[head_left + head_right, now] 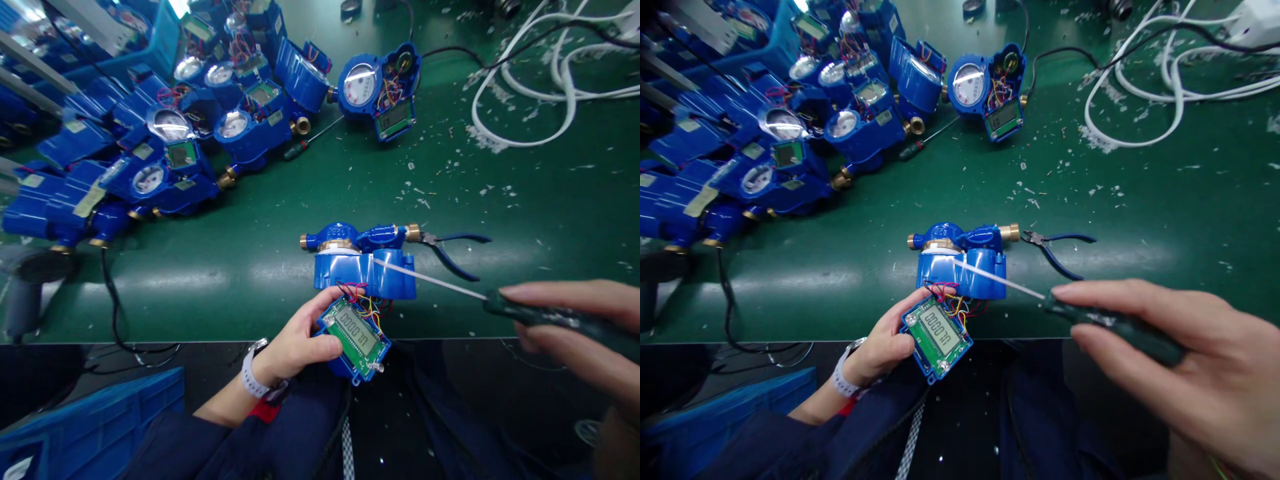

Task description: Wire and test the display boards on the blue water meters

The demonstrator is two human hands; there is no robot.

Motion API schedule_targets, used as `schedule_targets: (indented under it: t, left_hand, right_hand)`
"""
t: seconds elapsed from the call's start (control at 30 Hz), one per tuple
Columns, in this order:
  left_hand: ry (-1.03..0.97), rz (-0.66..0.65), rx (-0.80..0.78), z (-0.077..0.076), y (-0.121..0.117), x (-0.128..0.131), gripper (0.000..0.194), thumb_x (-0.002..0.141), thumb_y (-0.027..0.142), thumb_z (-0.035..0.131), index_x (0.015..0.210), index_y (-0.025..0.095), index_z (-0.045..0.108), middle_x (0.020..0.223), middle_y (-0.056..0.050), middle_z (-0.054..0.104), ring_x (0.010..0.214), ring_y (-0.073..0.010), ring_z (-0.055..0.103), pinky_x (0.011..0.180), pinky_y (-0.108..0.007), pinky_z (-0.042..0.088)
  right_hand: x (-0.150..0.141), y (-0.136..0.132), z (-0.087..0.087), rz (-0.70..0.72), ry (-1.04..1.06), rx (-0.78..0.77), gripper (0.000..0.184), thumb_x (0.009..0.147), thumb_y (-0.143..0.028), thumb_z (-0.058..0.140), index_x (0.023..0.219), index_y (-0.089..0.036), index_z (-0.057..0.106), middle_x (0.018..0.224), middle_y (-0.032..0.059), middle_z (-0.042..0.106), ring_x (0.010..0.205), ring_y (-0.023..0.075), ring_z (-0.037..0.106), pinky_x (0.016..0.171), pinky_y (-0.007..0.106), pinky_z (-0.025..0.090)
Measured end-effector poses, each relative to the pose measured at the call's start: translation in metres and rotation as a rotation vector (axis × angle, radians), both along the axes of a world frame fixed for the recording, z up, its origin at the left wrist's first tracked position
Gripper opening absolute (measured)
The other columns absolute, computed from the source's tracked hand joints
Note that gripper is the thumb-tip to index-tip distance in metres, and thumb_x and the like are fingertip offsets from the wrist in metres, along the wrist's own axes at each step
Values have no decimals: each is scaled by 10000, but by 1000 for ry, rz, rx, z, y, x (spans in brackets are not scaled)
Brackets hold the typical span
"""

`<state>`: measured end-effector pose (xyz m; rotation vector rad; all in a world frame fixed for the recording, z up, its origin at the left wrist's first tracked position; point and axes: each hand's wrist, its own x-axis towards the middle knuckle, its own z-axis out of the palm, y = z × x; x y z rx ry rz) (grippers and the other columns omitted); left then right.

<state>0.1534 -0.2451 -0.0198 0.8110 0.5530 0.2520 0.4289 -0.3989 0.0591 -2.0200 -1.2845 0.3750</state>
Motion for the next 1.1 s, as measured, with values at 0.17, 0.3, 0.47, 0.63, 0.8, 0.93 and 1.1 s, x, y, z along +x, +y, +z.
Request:
schedule_targets:
  t: [0.17, 0.3, 0.47, 0.63, 0.8, 0.93, 1.1]
  left_hand:
    - [-23, 11, 78, 7, 2, 5, 654, 712, 344, 817, 1310, 228, 578, 1277, -107, 631, 1154, -303, 617, 991, -381, 490]
    - [-20, 16, 132, 12, 3, 7, 659, 692, 431, 825, 1278, 225, 604, 1228, -103, 648, 1085, -273, 637, 941, -337, 502]
    - [7, 25, 172, 16, 3, 9, 645, 685, 432, 831, 1255, 224, 612, 1129, -85, 672, 1009, -243, 650, 885, -308, 510]
    - [4, 34, 154, 22, 1, 13, 656, 672, 480, 831, 1225, 197, 619, 1124, -101, 673, 974, -240, 659, 877, -319, 518]
    - [11, 51, 159, 24, -1, 16, 688, 651, 470, 845, 1233, 198, 600, 1146, -96, 662, 963, -235, 664, 855, -302, 525]
    - [4, 47, 160, 23, -2, 16, 674, 662, 461, 842, 1231, 201, 593, 1127, -82, 670, 966, -223, 664, 856, -286, 527]
    - [16, 91, 134, 19, -9, 15, 697, 686, 423, 840, 1280, 205, 548, 1172, -75, 666, 1003, -203, 659, 896, -263, 517]
  right_hand:
    - [-18, -3, 13, 396, -249, 40, 185, 924, -376, 577, 1091, -370, 657, 881, -69, 726, 773, 122, 675, 716, 274, 492]
    - [-31, 15, 16, 520, -268, 74, 200, 959, -280, 531, 1138, -295, 618, 819, -69, 718, 693, 66, 672, 640, 205, 488]
    - [-40, 20, 18, 567, -260, 67, 226, 953, -220, 529, 1161, -251, 612, 787, -44, 700, 642, 64, 649, 597, 189, 486]
    - [-45, 9, 15, 526, -270, 65, 280, 928, -231, 555, 1198, -256, 625, 873, -24, 730, 729, 117, 689, 726, 231, 538]
    - [-47, -2, 13, 435, -223, 44, 268, 928, -293, 555, 1182, -295, 642, 935, -38, 745, 756, 140, 710, 673, 240, 557]
    - [-51, 1, 14, 395, -220, 52, 231, 935, -291, 557, 1147, -284, 650, 961, -49, 742, 796, 120, 710, 751, 203, 556]
    - [-61, 8, 16, 427, -230, 107, 213, 957, -213, 520, 1143, -214, 624, 889, -33, 740, 716, 79, 693, 713, 154, 537]
